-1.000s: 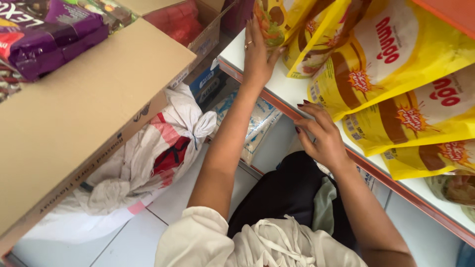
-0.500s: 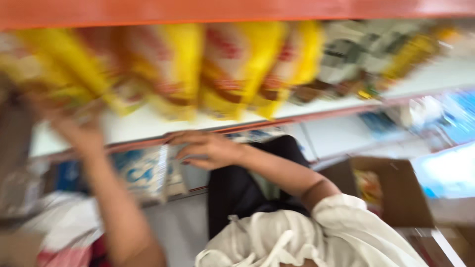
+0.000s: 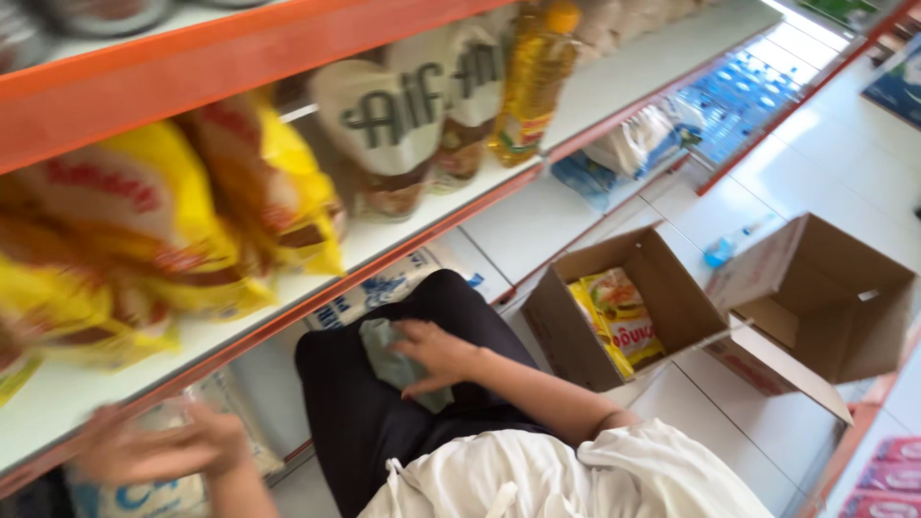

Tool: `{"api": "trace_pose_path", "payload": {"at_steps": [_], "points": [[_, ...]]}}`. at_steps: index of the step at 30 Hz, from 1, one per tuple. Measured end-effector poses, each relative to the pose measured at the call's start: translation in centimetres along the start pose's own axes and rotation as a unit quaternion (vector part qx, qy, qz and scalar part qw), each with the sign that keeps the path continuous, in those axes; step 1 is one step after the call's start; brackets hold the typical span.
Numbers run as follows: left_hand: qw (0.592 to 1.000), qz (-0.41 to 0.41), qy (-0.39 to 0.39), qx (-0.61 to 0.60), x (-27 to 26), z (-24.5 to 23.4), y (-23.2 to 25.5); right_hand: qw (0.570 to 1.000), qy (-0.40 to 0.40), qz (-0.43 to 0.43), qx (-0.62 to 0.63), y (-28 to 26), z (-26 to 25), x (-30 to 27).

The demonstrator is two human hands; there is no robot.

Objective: The person sits on the floor and repeatedly picks yellow packets from a cardboard box, placing them onto a shelf. The person arranges the packets in a row on the shelf.

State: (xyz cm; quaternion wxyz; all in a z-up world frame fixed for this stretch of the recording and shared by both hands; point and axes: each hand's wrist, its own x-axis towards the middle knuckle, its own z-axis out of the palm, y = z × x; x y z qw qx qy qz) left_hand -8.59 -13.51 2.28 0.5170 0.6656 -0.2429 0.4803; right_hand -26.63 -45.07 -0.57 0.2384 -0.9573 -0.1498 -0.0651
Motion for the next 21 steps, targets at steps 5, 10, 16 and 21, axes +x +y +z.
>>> {"api": "trace_pose_path", "payload": {"at_steps": [5,10,16,21], "points": [[0.983,0.032,-0.15,-0.097,-1.6,7.9,9.7,0.999,-0.021,0.029,-0.005,3.5,4.8,-3.3],[0.964,0.024,-0.213,-0.158,-2.1,12.3,13.7,0.999,-0.005,0.051,-0.009,6.2,5.9,-4.9],[0.948,0.019,-0.267,-0.173,-4.4,16.9,16.9,0.996,-0.025,0.088,-0.016,7.4,5.8,-5.5],[0.93,0.02,-0.31,-0.199,-6.9,20.5,19.0,0.991,-0.054,0.118,0.003,8.6,6.0,-6.5]]}}
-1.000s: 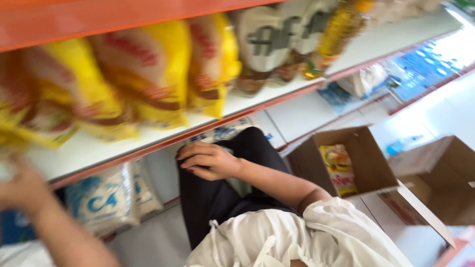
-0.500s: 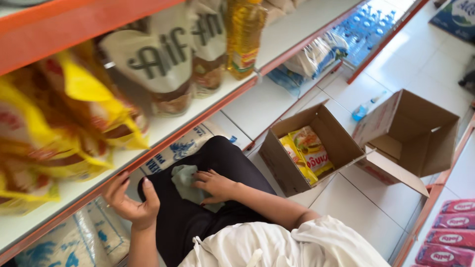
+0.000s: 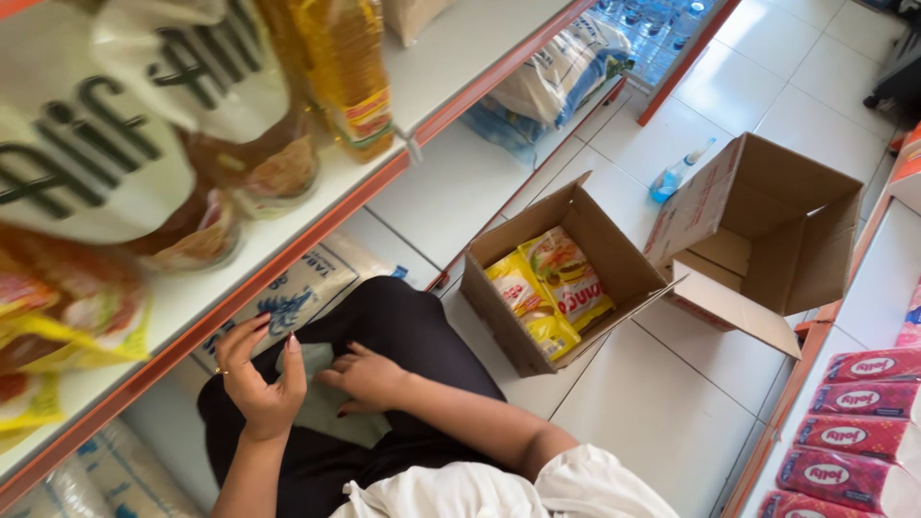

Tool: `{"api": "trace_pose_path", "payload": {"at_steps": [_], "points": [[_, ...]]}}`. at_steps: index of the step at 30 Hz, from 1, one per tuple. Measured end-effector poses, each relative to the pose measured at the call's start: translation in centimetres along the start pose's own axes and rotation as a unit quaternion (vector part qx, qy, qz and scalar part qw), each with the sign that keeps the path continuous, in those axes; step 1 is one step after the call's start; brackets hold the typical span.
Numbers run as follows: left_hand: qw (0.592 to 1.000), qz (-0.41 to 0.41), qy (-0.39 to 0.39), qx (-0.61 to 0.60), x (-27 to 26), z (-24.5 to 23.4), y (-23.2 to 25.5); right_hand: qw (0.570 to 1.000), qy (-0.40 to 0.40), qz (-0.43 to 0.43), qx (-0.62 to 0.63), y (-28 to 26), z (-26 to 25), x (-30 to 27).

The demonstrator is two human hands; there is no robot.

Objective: The person sits on the floor and repeatedly picks yellow packets from a cardboard box, placing them onto a shelf. The person arranges the packets in a row on the shelf.

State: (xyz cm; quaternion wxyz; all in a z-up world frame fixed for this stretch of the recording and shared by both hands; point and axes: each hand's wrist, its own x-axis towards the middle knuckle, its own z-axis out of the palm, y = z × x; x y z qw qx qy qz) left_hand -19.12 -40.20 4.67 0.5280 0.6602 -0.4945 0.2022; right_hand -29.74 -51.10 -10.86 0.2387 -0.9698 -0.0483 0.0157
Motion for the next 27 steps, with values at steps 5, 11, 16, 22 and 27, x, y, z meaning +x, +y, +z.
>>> {"api": "trace_pose_path", "payload": {"at_steps": [5,11,16,22,27], "points": [[1.0,0.006,-0.027,-0.005,0.5,4.1,0.1,0.998,0.054,-0.009,0.041,1.5,-0.3,-1.0],[0.999,0.01,-0.046,-0.019,1.3,7.8,0.5,0.982,0.13,-0.036,0.134,2.9,-2.0,-2.8],[0.999,0.012,-0.036,-0.024,2.3,8.9,0.6,0.945,0.216,-0.04,0.244,3.9,-4.1,-3.7],[1.0,-0.002,-0.02,-0.001,2.2,8.2,0.2,0.863,0.27,0.002,0.427,6.0,-3.6,-3.4],[1.0,-0.008,-0.012,0.002,2.3,7.5,-0.1,0.74,0.32,0.026,0.591,8.2,-2.5,-3.1]]}}
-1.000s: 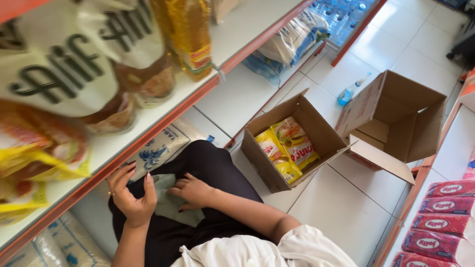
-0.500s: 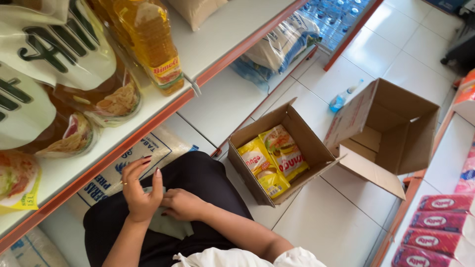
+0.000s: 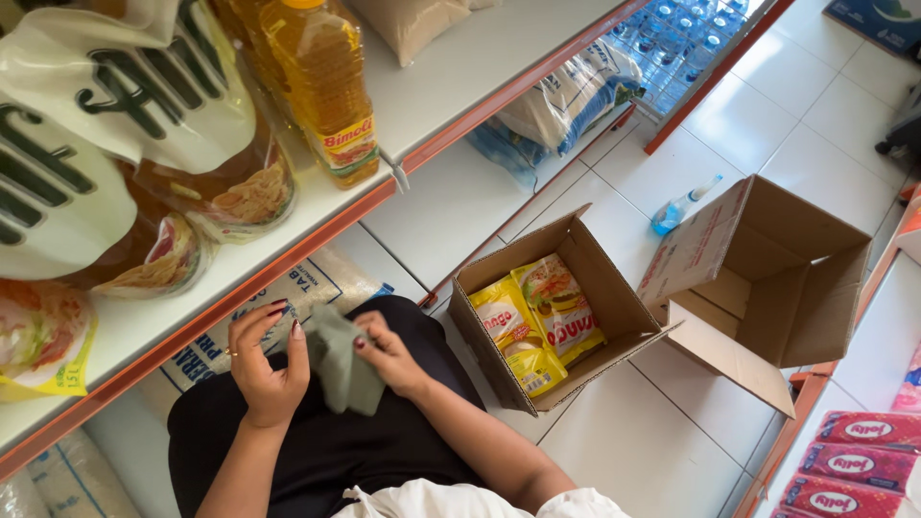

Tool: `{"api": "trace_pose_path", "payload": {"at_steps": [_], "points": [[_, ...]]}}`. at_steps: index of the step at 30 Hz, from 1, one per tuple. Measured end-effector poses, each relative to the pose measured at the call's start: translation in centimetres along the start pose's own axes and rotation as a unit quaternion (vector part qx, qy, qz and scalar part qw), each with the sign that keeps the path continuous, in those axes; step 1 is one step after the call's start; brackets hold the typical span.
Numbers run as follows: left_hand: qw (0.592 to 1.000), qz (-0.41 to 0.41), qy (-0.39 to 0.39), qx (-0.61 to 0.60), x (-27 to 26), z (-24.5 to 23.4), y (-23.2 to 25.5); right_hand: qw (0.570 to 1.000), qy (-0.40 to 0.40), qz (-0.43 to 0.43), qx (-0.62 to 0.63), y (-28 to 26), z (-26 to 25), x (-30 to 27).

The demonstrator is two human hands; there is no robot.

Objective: The person sits on the floor and repeatedly picks yellow packets from a cardboard box, placing them onto a shelf. The person arranges the packets in a row on the shelf.

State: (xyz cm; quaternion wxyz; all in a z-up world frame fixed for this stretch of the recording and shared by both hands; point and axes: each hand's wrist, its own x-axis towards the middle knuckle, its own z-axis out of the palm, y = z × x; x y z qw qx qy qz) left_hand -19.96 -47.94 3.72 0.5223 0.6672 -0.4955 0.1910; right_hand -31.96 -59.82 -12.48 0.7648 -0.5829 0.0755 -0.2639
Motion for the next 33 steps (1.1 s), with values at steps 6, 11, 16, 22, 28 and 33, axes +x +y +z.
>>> {"api": "trace_pose_path", "payload": {"at_steps": [6,11,16,22,28,33], "points": [[1.0,-0.003,0.011,0.0,-0.1,-0.9,-0.2,0.957,0.105,0.18,0.204,1.6,-0.7,1.1],[0.999,-0.015,0.028,0.001,0.0,-2.5,0.0,0.953,0.093,0.174,0.23,1.3,0.2,1.2],[0.997,0.015,0.064,0.044,-0.1,-6.1,0.0,0.946,0.047,0.163,0.277,1.7,3.7,1.9],[0.973,0.059,0.174,0.142,-2.0,-14.2,-0.6,0.917,-0.051,0.231,0.32,6.7,7.0,4.6],[0.904,0.019,0.354,0.24,-4.1,-26.7,-0.8,0.973,-0.22,0.066,0.037,5.8,7.8,8.1],[0.882,-0.063,0.43,0.182,-7.0,-38.6,-3.1,0.932,-0.352,-0.061,-0.065,-3.3,14.8,9.9]]}}
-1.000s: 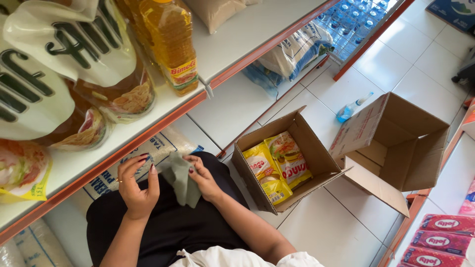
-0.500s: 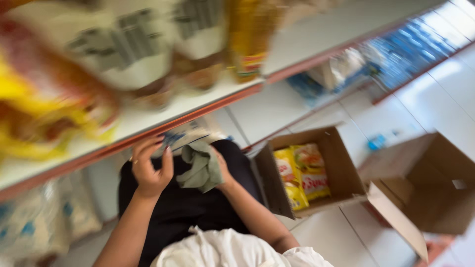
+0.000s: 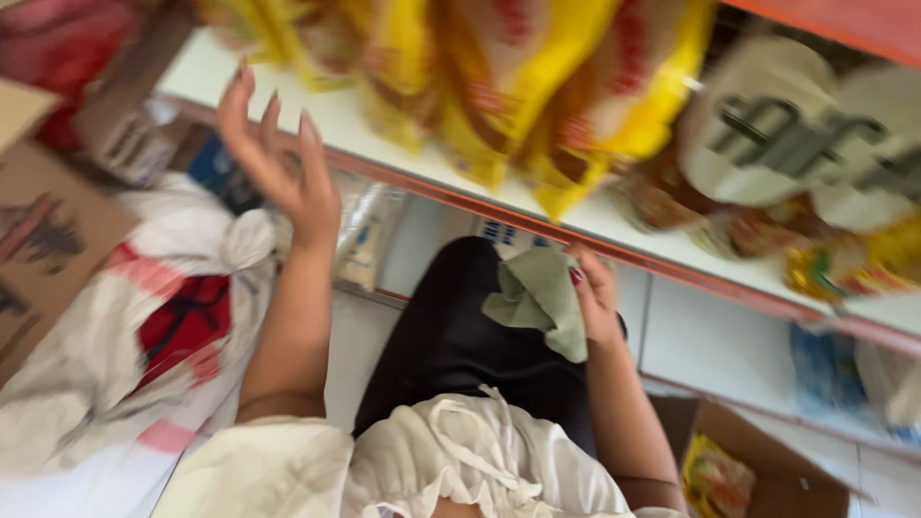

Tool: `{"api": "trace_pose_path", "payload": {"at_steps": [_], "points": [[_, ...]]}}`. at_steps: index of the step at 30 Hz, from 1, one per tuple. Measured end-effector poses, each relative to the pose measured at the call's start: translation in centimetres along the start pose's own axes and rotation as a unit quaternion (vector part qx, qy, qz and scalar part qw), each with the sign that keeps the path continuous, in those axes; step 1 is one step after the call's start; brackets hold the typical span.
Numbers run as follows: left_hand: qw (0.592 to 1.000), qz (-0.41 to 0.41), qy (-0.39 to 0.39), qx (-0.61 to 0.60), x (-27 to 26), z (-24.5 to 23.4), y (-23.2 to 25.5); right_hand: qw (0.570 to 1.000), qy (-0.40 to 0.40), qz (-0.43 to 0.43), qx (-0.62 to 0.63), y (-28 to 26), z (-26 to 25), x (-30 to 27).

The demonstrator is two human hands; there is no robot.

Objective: The person sits on the floor and repeatedly picks yellow packets from a cardboard box, placing them onto a shelf. The person arranges the packets in a row on the shelf.

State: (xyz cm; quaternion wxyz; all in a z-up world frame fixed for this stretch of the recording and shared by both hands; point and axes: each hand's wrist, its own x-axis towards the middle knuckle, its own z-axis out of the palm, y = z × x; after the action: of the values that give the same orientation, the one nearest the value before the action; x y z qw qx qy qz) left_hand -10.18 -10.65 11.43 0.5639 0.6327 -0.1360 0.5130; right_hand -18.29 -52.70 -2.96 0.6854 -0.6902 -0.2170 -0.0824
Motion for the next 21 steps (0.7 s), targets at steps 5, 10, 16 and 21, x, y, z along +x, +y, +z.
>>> {"api": "trace_pose_path", "payload": {"at_steps": [5,10,16,21], "points": [[0.997,-0.074,-0.007,-0.01,7.5,-4.7,-12.3,0.995,-0.101,-0.014,-0.023,-7.5,5.5,7.3],[0.989,-0.119,-0.087,0.031,11.8,-5.5,-23.8,0.985,-0.168,-0.003,-0.046,-9.4,8.6,12.6],[0.983,-0.059,-0.098,0.142,13.2,-4.8,-26.7,0.973,-0.189,-0.024,-0.126,-9.2,10.4,16.4],[0.981,-0.058,-0.096,0.156,13.3,-4.0,-24.5,0.959,-0.221,-0.021,-0.175,-9.5,10.6,17.7]]}}
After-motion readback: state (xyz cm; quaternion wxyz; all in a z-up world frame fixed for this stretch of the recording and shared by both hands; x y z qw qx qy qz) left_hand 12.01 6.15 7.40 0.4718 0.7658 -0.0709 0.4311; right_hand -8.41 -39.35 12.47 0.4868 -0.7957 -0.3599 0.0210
